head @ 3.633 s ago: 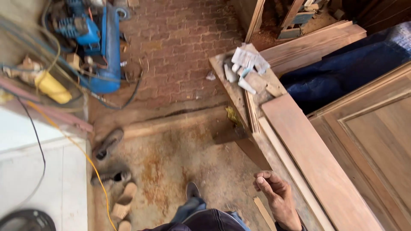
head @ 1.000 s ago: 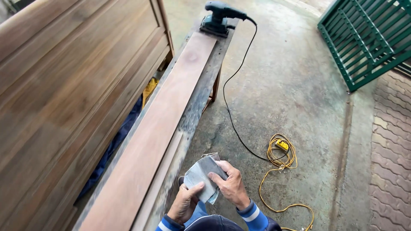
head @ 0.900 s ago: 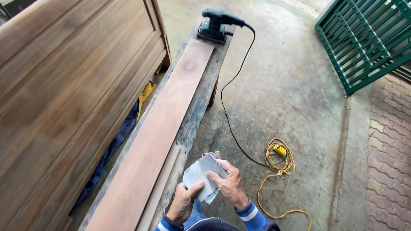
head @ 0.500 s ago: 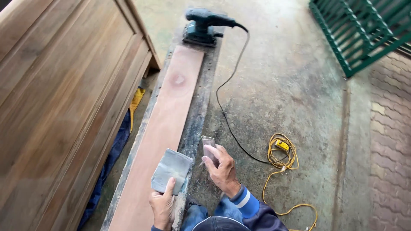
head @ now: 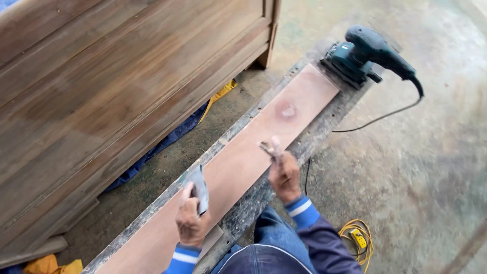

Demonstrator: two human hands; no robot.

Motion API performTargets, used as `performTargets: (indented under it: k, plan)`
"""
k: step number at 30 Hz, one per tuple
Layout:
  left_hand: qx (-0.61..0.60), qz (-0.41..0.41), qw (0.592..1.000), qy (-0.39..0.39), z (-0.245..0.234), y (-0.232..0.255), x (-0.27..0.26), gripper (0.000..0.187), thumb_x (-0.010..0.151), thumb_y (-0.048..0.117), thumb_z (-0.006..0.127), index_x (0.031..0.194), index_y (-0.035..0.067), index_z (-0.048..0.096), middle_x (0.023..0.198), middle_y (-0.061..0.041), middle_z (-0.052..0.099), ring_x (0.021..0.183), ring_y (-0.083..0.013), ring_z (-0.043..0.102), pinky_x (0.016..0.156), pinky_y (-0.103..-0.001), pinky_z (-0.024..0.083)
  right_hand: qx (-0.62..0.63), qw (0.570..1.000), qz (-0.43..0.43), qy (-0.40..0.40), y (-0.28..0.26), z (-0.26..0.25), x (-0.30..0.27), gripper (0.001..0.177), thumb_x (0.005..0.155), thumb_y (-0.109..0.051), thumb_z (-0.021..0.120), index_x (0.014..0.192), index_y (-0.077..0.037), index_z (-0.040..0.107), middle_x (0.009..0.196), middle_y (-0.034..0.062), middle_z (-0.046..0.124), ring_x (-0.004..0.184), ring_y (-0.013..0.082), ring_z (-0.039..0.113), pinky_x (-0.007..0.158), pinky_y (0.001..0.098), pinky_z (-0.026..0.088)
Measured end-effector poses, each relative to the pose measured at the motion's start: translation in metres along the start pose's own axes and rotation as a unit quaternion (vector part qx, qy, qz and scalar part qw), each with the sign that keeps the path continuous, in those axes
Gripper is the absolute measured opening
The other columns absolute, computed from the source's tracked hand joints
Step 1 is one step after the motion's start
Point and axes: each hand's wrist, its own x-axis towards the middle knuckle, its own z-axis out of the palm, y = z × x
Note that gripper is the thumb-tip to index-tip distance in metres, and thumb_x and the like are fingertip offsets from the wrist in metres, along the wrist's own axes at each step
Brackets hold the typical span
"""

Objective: Sanding a long wooden board manually with sandpaper and then using an orbital power sander.

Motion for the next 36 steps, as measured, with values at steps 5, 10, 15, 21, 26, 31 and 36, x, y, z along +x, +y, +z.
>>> performTargets:
  k: [5,10,15,21,26,31,36]
  plan:
    - [0.063,0.046,0.991,-0.108,0.088,-0.026,-0.018,0.039,0.078,0.0,0.066,0.115,0.004,0.055,0.147,-0.021,0.053,0.133,-0.0439,0.053,0.109,-0.051,0.045,-0.025,0.975,-0.214,0.052,0.052,0.006,0.075,0.035,0.089,-0.005,0.066,0.123,-0.001,0.066,0.117,0.0176,0.069,0.112,0.0369,0.064,0.099,0.0478,0.052]
    - [0.176,0.009,0.957,-0.231,0.106,-0.02,-0.019,0.073,0.076,0.013,0.063,0.147,0.016,0.048,0.159,-0.009,0.042,0.143,-0.0339,0.037,0.118,-0.057,0.027,0.04,0.961,-0.272,0.036,0.047,0.041,0.045,0.037,0.09,-0.002,0.059,0.126,0.004,0.063,0.131,0.0239,0.062,0.126,0.0423,0.057,0.11,0.0532,0.045]
    - [0.175,0.023,0.942,-0.286,0.099,-0.013,-0.004,0.081,0.08,0.033,0.067,0.153,0.013,0.039,0.162,-0.012,0.034,0.15,-0.0359,0.028,0.12,-0.063,0.017,0.071,0.926,-0.368,-0.047,0.073,0.053,0.061,0.042,0.09,-0.001,0.061,0.133,0.001,0.064,0.135,0.0205,0.065,0.131,0.0395,0.06,0.111,0.0478,0.049]
    - [0.181,0.005,0.933,-0.311,0.098,-0.014,-0.007,0.083,0.076,0.036,0.068,0.151,0.014,0.04,0.161,-0.011,0.033,0.149,-0.0354,0.027,0.119,-0.064,0.016,-0.01,0.986,-0.148,0.08,0.107,-0.002,0.198,0.016,0.103,-0.007,0.061,0.116,-0.009,0.07,0.099,0.0139,0.072,0.09,0.0273,0.069,0.08,0.0412,0.06]
    - [0.18,-0.006,0.934,-0.308,0.1,-0.012,-0.012,0.083,0.076,0.034,0.069,0.152,0.016,0.04,0.161,-0.01,0.033,0.149,-0.0349,0.028,0.119,-0.063,0.018,0.05,0.958,-0.283,0.013,0.048,0.058,0.09,0.037,0.09,-0.005,0.062,0.127,-0.002,0.063,0.128,0.021,0.062,0.127,0.0394,0.059,0.11,0.0527,0.049]
    - [0.193,-0.005,0.93,-0.312,0.098,-0.013,-0.008,0.082,0.076,0.031,0.068,0.152,0.017,0.04,0.162,-0.009,0.034,0.149,-0.0338,0.03,0.119,-0.062,0.019,0.069,0.924,-0.371,-0.058,0.073,0.05,0.142,0.049,0.084,-0.005,0.064,0.133,-0.007,0.063,0.135,0.0167,0.064,0.133,0.0346,0.058,0.117,0.0542,0.043]
    - [0.172,-0.008,0.936,-0.307,0.097,-0.009,-0.007,0.082,0.076,0.032,0.068,0.152,0.017,0.04,0.16,-0.01,0.034,0.148,-0.0353,0.031,0.119,-0.062,0.019,-0.009,0.984,-0.158,0.086,0.102,0.032,0.226,0.03,0.107,-0.01,0.063,0.135,-0.001,0.061,0.122,0.0239,0.068,0.109,0.0375,0.066,0.099,0.0462,0.056]
